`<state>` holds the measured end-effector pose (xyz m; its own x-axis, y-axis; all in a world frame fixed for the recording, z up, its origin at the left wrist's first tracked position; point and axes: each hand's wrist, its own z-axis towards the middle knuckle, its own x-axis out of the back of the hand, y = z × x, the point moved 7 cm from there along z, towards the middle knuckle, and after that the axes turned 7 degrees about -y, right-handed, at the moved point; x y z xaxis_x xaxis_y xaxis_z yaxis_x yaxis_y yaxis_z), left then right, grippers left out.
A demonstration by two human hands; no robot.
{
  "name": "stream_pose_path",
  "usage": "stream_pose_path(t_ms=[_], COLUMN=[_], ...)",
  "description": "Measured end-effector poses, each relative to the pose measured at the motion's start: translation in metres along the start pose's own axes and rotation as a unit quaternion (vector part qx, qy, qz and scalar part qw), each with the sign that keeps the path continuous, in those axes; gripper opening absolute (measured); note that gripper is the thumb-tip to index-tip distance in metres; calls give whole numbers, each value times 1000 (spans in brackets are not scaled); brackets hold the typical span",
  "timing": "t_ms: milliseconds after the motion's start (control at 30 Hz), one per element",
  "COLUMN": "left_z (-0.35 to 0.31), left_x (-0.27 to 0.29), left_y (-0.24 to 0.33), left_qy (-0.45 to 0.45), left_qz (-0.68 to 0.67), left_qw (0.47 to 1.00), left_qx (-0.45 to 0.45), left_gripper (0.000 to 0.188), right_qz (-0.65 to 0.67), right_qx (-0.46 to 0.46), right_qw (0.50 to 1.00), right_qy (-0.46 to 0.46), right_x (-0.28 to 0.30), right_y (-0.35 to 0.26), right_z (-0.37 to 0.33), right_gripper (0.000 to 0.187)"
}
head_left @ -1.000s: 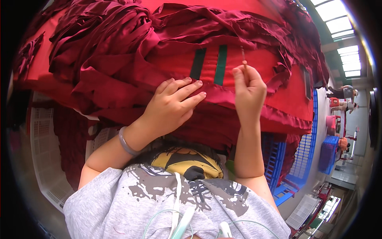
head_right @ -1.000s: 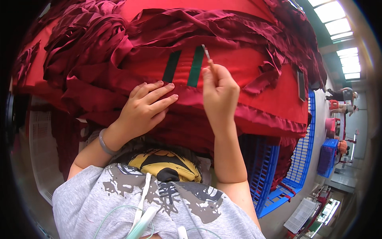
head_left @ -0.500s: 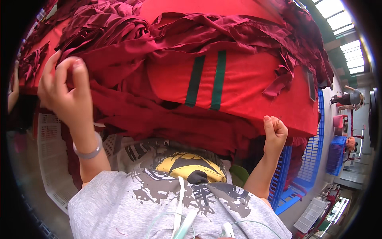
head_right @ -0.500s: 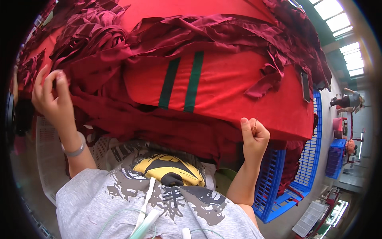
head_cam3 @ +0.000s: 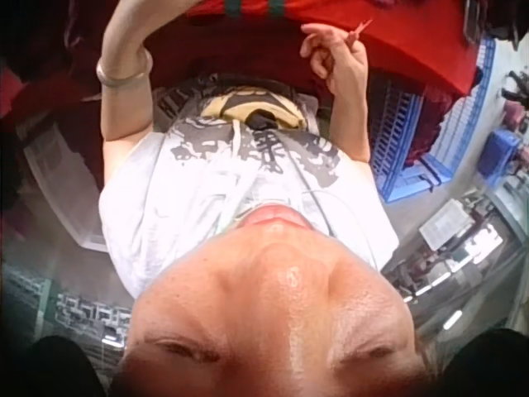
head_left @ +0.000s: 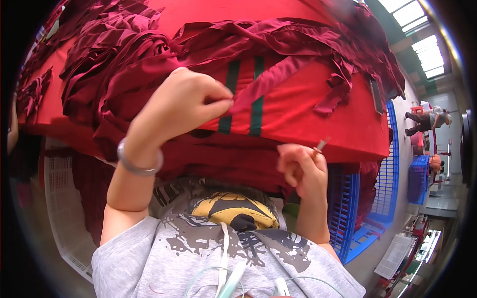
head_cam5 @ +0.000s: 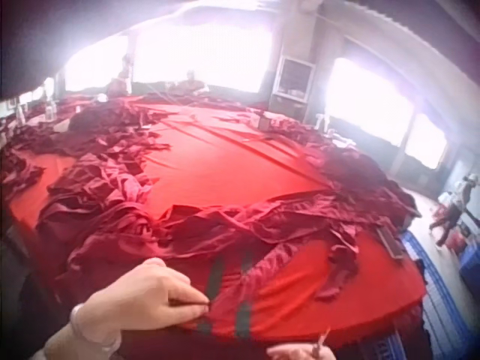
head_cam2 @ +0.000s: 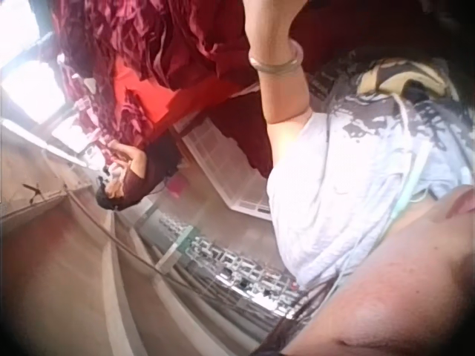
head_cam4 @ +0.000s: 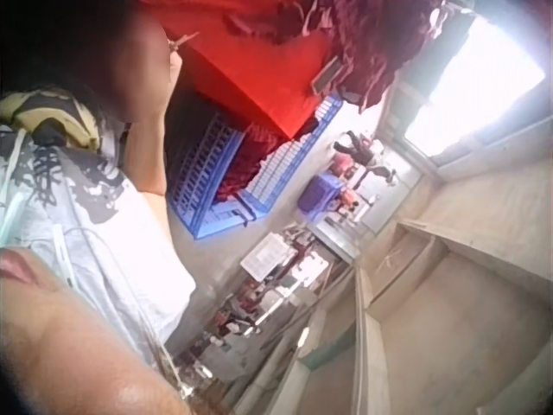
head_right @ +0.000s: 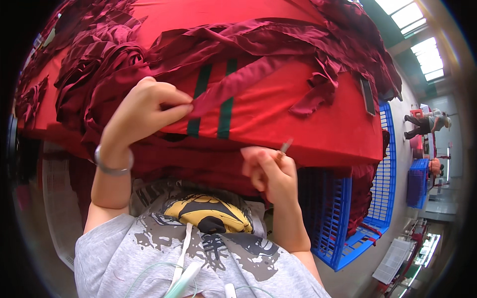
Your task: The person uses a small tool to trim loose threads and excess fabric from the edges of a large red textile. They repeatedly lift and adjust the fabric layers to access different areas for trimming.
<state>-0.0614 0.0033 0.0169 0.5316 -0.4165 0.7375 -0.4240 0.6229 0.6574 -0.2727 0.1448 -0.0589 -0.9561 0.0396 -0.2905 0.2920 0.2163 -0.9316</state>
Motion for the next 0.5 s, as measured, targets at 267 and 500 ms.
stream_pose_path(t_ms=[267, 500], left_z=[-60, -79], left_x=[28, 29], left_y=[-4, -25], left_qy=[-182, 2], left_qz=[-137, -85], left_qw=[968, 995], left_qx=[-109, 47], left_gripper=[16, 16], right_qz=[450, 436], right_qx=[-26, 140], right_qw=[881, 859], right_qy=[-145, -228], right_x=[-50, 60], right_y=[22, -74], right_z=[77, 75], right_gripper=[37, 37])
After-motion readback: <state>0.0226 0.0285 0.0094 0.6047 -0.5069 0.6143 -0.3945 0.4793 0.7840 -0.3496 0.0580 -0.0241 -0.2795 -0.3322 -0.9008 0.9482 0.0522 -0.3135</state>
